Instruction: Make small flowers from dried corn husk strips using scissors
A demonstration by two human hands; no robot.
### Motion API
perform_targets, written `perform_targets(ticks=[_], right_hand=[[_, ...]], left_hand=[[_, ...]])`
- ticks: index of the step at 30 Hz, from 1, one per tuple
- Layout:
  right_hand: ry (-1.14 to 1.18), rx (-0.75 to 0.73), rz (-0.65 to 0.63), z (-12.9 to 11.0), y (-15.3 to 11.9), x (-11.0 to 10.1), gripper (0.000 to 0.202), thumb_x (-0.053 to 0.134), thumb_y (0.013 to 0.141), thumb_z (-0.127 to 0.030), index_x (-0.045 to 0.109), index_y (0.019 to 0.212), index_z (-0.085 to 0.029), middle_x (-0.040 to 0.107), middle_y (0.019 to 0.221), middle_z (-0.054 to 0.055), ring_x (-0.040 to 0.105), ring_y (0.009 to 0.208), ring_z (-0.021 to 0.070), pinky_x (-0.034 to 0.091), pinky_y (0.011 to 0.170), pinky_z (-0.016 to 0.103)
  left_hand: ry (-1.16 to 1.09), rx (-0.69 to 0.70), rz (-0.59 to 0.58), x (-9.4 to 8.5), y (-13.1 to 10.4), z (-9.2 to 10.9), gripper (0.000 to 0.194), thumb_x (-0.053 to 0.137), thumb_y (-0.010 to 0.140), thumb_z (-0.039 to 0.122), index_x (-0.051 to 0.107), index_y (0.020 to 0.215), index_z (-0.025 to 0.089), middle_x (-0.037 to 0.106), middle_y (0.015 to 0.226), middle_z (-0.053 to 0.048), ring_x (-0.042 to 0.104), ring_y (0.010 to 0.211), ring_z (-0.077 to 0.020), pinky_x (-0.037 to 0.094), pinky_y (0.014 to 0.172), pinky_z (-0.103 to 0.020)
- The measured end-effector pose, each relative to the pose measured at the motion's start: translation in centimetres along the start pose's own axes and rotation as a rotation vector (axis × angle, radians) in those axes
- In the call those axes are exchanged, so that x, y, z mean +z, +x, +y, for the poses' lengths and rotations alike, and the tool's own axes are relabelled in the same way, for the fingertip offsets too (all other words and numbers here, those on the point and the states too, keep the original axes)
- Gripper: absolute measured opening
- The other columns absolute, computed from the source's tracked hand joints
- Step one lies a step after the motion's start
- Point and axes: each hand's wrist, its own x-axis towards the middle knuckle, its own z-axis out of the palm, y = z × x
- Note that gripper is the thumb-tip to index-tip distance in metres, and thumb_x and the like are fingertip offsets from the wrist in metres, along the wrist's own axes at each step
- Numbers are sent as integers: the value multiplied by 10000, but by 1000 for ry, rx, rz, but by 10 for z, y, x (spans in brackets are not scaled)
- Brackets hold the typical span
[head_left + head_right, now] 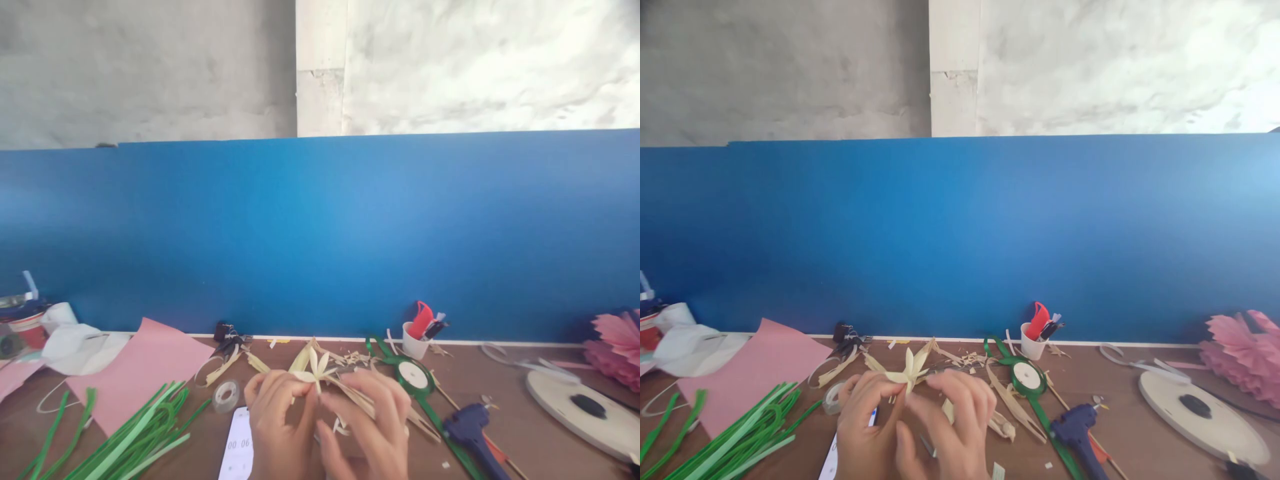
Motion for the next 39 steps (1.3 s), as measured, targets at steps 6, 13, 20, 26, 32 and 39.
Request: perform_targets(ticks=[6, 13, 20, 26, 32, 39], right_hand=[[-87, 44, -163, 21, 9, -11, 329, 554, 793, -65, 599, 1088, -203, 513, 1135, 115, 502, 1035, 283, 357, 835, 447], [-47, -12, 32, 15, 4, 3, 130, 619, 807, -88, 639, 757, -207, 592, 929, 56, 537, 900, 229, 349, 787, 412], [-42, -18, 104, 10, 0, 6, 107, 655, 792, -120, 652, 733, -210, 620, 689, 6, 537, 697, 165, 322, 683, 351], [-2, -67, 57, 6, -2, 6, 159, 649, 743, -38, 624, 722, -194, 600, 604, -19, 544, 579, 131, 309, 618, 319], [51, 52, -50, 3, 4, 6, 101, 575, 772, -103, 582, 737, -197, 605, 685, -2, 538, 642, 156, 306, 665, 336], [-2, 43, -167, 10, 2, 0, 214, 615, 752, -114, 564, 952, -168, 583, 918, 72, 525, 856, 224, 338, 760, 377]], left_hand=[[8, 62, 4, 1, 2, -3, 161, 633, 810, 75, 598, 742, 217, 690, 673, 42, 604, 640, -158, 308, 746, -349], [-1, 77, 45, 2, -4, -2, 173, 614, 808, 43, 585, 750, 204, 677, 659, 31, 601, 641, -159, 318, 750, -359], [-25, 54, 70, 5, -10, 2, 187, 609, 802, 42, 560, 732, 209, 645, 628, 41, 584, 623, -154, 332, 741, -355], [-21, 24, 73, 6, -19, 0, 209, 603, 790, 35, 533, 745, 226, 626, 599, 50, 571, 615, -160, 348, 736, -359], [26, 63, 113, 6, -13, -6, 169, 599, 822, 65, 566, 757, 217, 659, 640, 18, 582, 659, -178, 352, 724, -357], [139, 172, 82, 1, -2, -9, 130, 616, 824, 75, 614, 790, 201, 722, 677, -2, 615, 684, -192, 316, 736, -361]])
